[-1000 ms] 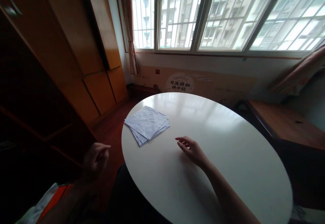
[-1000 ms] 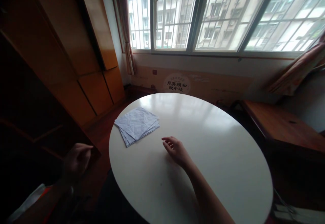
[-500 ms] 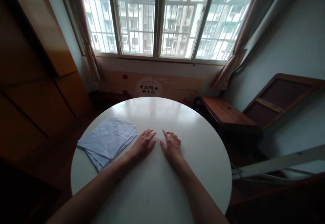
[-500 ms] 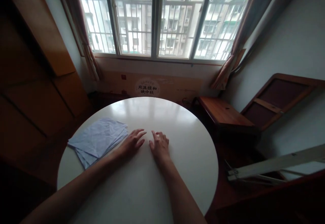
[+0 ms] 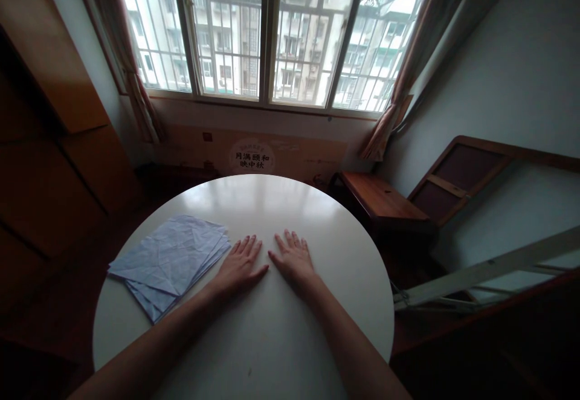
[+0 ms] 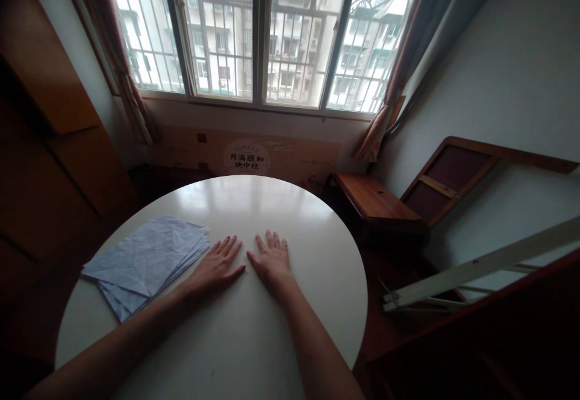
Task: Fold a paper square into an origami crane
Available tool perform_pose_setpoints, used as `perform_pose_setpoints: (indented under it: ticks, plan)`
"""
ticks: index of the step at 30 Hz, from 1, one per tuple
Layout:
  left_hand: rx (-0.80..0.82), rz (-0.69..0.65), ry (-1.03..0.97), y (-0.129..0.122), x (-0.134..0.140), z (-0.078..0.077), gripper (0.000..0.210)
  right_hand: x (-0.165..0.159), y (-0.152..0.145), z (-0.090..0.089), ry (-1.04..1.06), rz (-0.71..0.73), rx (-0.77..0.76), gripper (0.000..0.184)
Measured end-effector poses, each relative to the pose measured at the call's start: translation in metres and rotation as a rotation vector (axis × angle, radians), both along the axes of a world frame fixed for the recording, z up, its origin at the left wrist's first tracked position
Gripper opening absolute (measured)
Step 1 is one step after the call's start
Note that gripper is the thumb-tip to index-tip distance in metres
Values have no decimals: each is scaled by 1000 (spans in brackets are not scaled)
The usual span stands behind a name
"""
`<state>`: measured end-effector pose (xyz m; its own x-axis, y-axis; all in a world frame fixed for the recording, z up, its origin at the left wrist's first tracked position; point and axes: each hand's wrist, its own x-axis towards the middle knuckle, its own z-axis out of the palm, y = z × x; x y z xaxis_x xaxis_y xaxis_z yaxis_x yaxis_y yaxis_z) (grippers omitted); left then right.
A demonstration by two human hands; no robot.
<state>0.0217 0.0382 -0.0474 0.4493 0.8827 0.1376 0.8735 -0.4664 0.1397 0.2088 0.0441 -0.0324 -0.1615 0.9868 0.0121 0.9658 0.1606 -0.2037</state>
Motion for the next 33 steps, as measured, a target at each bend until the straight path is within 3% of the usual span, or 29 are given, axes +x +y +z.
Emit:
perform_pose_setpoints:
  ticks: [18,25,33]
  plan:
    - [-44,6,-15,-1,1,7,71,0,-2,0,-6,-16,6,66]
    - [-26,-39,-126,-1,-3,4,68,1,0,-2,-21,-15,-3,66]
    - [30,-57,-208,-3,-19,21,54,3,-1,0,2,2,4,65]
